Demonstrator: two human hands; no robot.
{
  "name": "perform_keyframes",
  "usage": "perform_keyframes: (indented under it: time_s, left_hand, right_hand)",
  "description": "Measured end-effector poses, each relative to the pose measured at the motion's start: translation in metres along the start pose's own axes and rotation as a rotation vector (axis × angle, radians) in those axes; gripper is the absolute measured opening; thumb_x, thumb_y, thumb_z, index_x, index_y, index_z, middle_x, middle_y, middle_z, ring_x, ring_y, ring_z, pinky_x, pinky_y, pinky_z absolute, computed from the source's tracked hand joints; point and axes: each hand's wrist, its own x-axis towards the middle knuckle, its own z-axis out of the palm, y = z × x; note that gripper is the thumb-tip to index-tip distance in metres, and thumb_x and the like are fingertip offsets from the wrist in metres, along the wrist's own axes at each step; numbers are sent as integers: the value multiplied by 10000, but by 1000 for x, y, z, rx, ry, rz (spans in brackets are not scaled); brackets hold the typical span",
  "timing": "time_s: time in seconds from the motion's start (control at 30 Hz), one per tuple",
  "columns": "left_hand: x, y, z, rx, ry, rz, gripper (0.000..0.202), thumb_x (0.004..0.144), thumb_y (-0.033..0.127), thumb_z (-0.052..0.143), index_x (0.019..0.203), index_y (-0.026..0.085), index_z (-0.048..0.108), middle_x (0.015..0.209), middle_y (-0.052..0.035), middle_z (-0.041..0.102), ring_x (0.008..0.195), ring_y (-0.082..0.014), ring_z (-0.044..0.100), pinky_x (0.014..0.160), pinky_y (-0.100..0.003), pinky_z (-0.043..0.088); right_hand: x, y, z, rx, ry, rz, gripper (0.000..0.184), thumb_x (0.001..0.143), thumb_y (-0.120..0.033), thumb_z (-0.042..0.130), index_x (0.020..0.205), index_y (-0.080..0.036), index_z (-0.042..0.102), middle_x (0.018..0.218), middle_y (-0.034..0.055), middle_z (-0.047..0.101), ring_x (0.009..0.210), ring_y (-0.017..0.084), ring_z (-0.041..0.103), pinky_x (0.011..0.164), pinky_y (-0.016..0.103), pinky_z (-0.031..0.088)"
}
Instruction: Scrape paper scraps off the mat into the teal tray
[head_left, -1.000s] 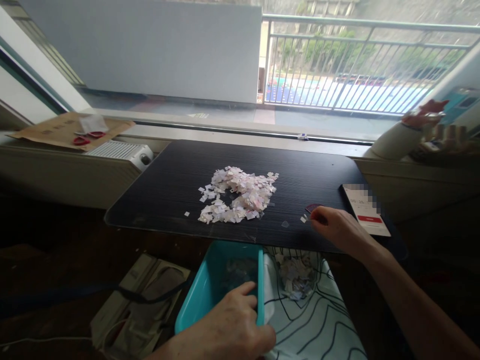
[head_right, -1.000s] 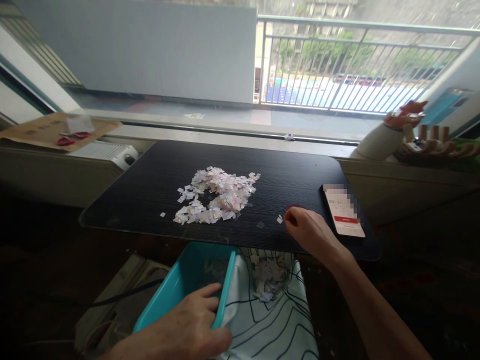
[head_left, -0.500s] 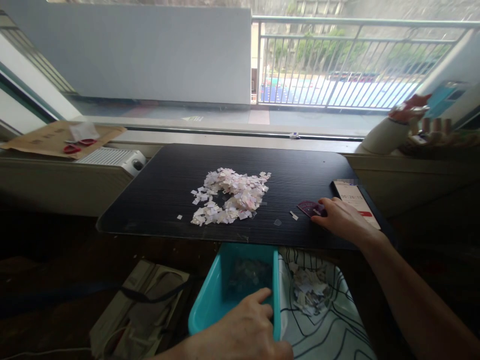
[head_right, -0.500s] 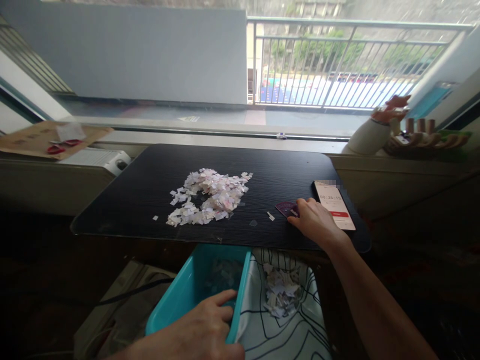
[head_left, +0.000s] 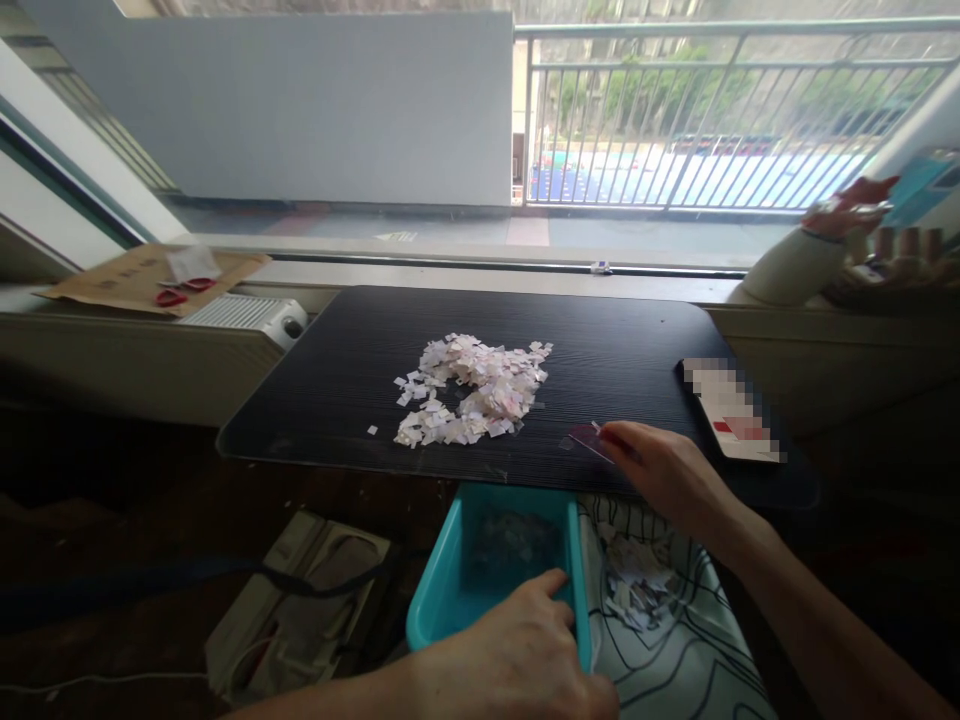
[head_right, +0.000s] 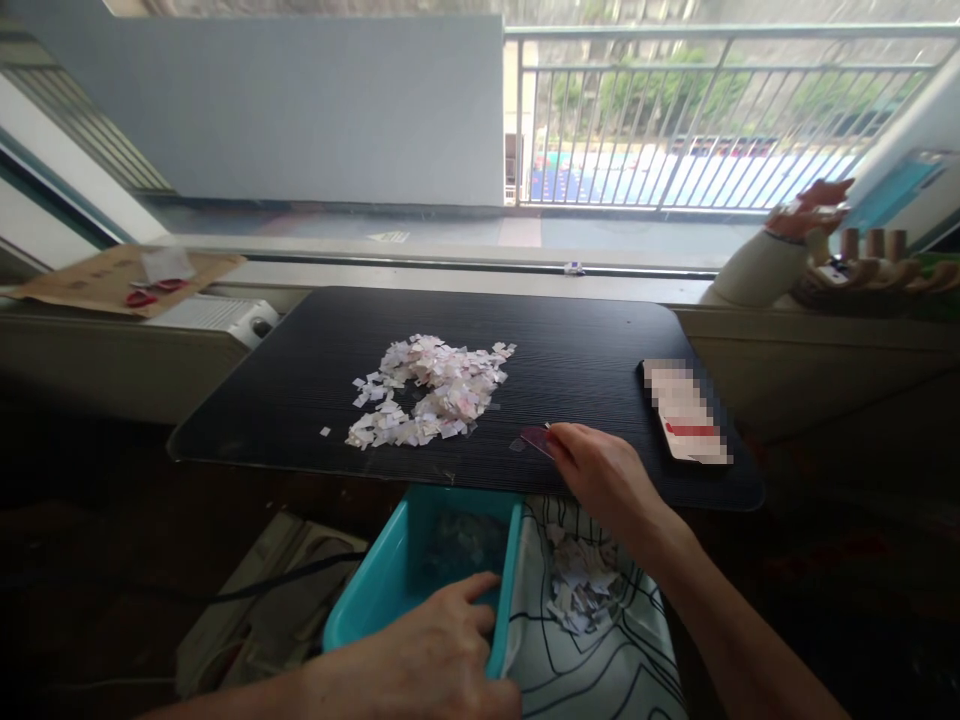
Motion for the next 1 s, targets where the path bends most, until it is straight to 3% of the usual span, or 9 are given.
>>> perform_keyframes:
  time_s: [0.17,0.33,0.47,0.6,0.7,0.83,1.0]
  left_hand:
    - [-1,-1,3,-11,22,23,155,755,184,645,703,212,502,492,15,504,540,-193,532,855,-400,454]
    - [0,-2,3,7,44,12,173,742,175,661,701,212,497,493,15,512,530,-191,525,862,-408,460]
    - [-5,-1,6,-14,36,-36,204,787,202,687,709,213,499,531,14,556,579,-195,563,908,-422,450]
    - [-27,0,9,-114,77,-149,210,810,203,701,743,206,503,660,19,624,721,-189,624,1021,-435,376]
    - [-47,1,10,-151,121,-230,201,828,182,693,756,199,506,742,14,643,760,-173,622,1052,-414,349]
    - [-58,1,11,-174,142,-323,243,790,222,772,768,195,531,776,24,646,803,-165,619,1065,-387,339]
    - [-51,-1,9,-218,112,-322,255,762,242,814,786,196,564,773,39,645,806,-151,622,1081,-370,316]
  right_hand:
    - [-7,-20,7,121,-177,-119,196,955,-229,490,960,-196,683,891,41,728,756,162,659,686,243,468]
    - [-9,-17,5,63,-72,-88,195,955,-239,492,964,-188,680,924,61,731,806,185,668,730,272,477]
    - [-8,-9,-4,120,-172,-122,179,955,-266,502,982,-219,672,907,18,732,774,155,670,686,235,482]
    - [4,18,-17,47,81,-31,204,949,-286,499,1031,-207,668,971,45,719,769,165,660,670,251,480]
    - [14,41,-18,-52,130,-33,231,946,-262,484,1045,-204,684,1001,63,712,812,191,661,701,284,477]
    - [3,44,-12,11,24,-88,230,960,-271,479,1035,-211,689,969,51,699,813,175,654,725,276,483]
    - [-27,31,-14,143,-117,-112,230,970,-289,475,1020,-223,689,956,36,692,811,156,650,700,250,501]
